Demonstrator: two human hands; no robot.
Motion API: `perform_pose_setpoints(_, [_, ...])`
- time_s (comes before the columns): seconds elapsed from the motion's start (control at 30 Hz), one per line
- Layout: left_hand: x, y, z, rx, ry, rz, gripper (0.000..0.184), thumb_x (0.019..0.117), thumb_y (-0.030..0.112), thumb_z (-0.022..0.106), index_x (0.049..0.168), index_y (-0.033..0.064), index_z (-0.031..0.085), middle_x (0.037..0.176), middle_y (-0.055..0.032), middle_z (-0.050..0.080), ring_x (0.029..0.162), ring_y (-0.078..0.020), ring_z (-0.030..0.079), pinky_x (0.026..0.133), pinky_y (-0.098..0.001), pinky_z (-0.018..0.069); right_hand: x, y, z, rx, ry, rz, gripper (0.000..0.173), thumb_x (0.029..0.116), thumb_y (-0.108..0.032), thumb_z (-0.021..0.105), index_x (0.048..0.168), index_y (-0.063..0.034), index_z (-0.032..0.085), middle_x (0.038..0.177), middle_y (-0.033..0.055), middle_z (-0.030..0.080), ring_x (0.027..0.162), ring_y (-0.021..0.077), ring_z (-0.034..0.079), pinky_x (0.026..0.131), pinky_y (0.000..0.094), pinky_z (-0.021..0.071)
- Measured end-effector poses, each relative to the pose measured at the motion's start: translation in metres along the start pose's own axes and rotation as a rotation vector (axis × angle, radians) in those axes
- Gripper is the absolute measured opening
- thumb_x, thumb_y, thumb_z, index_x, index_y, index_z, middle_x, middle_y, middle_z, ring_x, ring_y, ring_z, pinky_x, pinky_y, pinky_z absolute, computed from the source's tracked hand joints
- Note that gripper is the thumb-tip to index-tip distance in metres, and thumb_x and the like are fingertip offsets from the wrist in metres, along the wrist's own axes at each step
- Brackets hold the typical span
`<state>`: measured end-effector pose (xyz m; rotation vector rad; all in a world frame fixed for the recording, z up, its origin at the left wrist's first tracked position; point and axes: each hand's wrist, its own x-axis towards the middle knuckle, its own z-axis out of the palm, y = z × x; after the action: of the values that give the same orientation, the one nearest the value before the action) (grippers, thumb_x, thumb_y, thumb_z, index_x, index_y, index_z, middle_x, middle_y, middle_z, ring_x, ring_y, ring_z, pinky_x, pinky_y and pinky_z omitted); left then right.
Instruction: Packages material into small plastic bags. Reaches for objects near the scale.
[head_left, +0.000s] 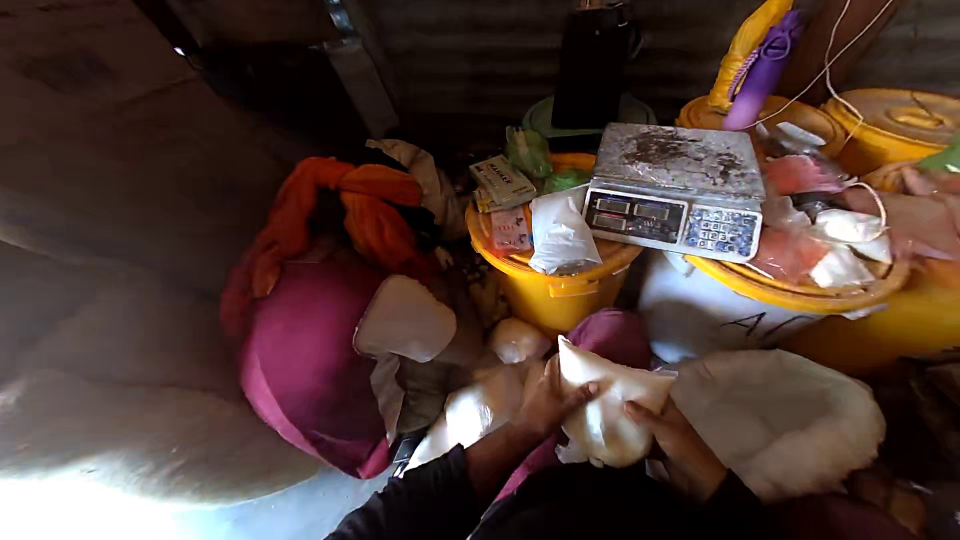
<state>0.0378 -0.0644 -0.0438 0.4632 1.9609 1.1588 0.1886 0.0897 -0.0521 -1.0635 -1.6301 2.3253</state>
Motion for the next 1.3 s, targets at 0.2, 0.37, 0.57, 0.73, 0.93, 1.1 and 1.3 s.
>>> perform_pose_setpoints(0.2, [0.012,-0.006,0.008,-0.294,0.101,0.151,0.102,0.0885,0.026,0.075,0.162,0.0042,0.008,0.145,-0.0242,0.049,0.123,-0.0270,0.060,0.102,-0.0429,0.0527,0.010,0.013,-0.005,0.038,0.156,-0.111,0.079,0.0916,-0.020,0.070,0.154,-0.0033,0.024,0.129,0.0200,0.060,0.108,0.0243,0.067,0.089,0.0420,0.0591])
perform_pose_setpoints(0.37, [0.021,-0.009,0.013,-0.515,0.164,0.224,0.090,0.0811,0.016,0.080,0.152,0.0002,0.026,0.129,-0.0164,0.060,0.106,-0.0180,0.067,0.091,-0.0339,0.0580,0.015,0.013,-0.007,0.046,0.345,-0.294,0.063,0.0941,-0.012,0.063,0.149,-0.0018,0.034,0.111,0.0118,0.061,0.089,0.0156,0.068,0.074,0.0350,0.0615])
perform_pose_setpoints(0.57, [0.027,-0.015,0.012,-0.587,0.178,0.272,0.085,0.0781,0.015,0.081,0.146,-0.0005,0.032,0.116,-0.0124,0.065,0.098,-0.0156,0.070,0.087,-0.0320,0.0597,0.016,0.011,-0.007,0.167,0.381,-0.252,0.047,0.0935,-0.001,0.063,0.136,-0.0009,0.043,0.107,0.0086,0.065,0.085,0.0130,0.070,0.069,0.0310,0.0621])
perform_pose_setpoints(0.73, [0.032,-0.016,0.005,-0.615,0.168,0.293,0.068,0.0781,0.010,0.081,0.131,0.0004,0.040,0.106,-0.0081,0.065,0.092,-0.0131,0.069,0.084,-0.0302,0.0594,0.017,0.011,-0.005,0.207,0.389,-0.268,0.040,0.0916,0.003,0.062,0.127,-0.0029,0.044,0.099,0.0050,0.066,0.079,0.0108,0.070,0.065,0.0289,0.0621])
perform_pose_setpoints(0.93, [0.034,-0.023,0.006,-0.608,0.207,0.314,0.065,0.0763,0.011,0.084,0.126,0.0007,0.043,0.105,-0.0080,0.066,0.090,-0.0131,0.070,0.083,-0.0302,0.0602,0.020,0.015,-0.012,0.178,0.369,-0.304,0.029,0.0921,0.001,0.061,0.118,-0.0035,0.049,0.093,0.0043,0.069,0.080,0.0123,0.072,0.066,0.0307,0.0636])
perform_pose_setpoints(1.1, [0.036,-0.021,0.002,-0.565,0.183,0.296,0.067,0.0770,0.015,0.084,0.129,0.0005,0.045,0.107,-0.0082,0.066,0.092,-0.0125,0.069,0.084,-0.0293,0.0595,0.021,0.016,-0.010,0.210,0.389,-0.303,0.034,0.0932,0.004,0.059,0.124,-0.0034,0.046,0.091,0.0042,0.070,0.076,0.0131,0.073,0.065,0.0309,0.0633])
perform_pose_setpoints(1.3, [0.037,-0.027,0.000,-0.557,0.169,0.331,0.066,0.0768,0.015,0.084,0.128,0.0007,0.046,0.104,-0.0063,0.067,0.091,-0.0118,0.070,0.084,-0.0296,0.0596,0.021,0.019,-0.013,0.174,0.355,-0.315,0.029,0.0929,0.000,0.059,0.120,-0.0023,0.049,0.091,0.0037,0.069,0.079,0.0124,0.072,0.067,0.0313,0.0635])
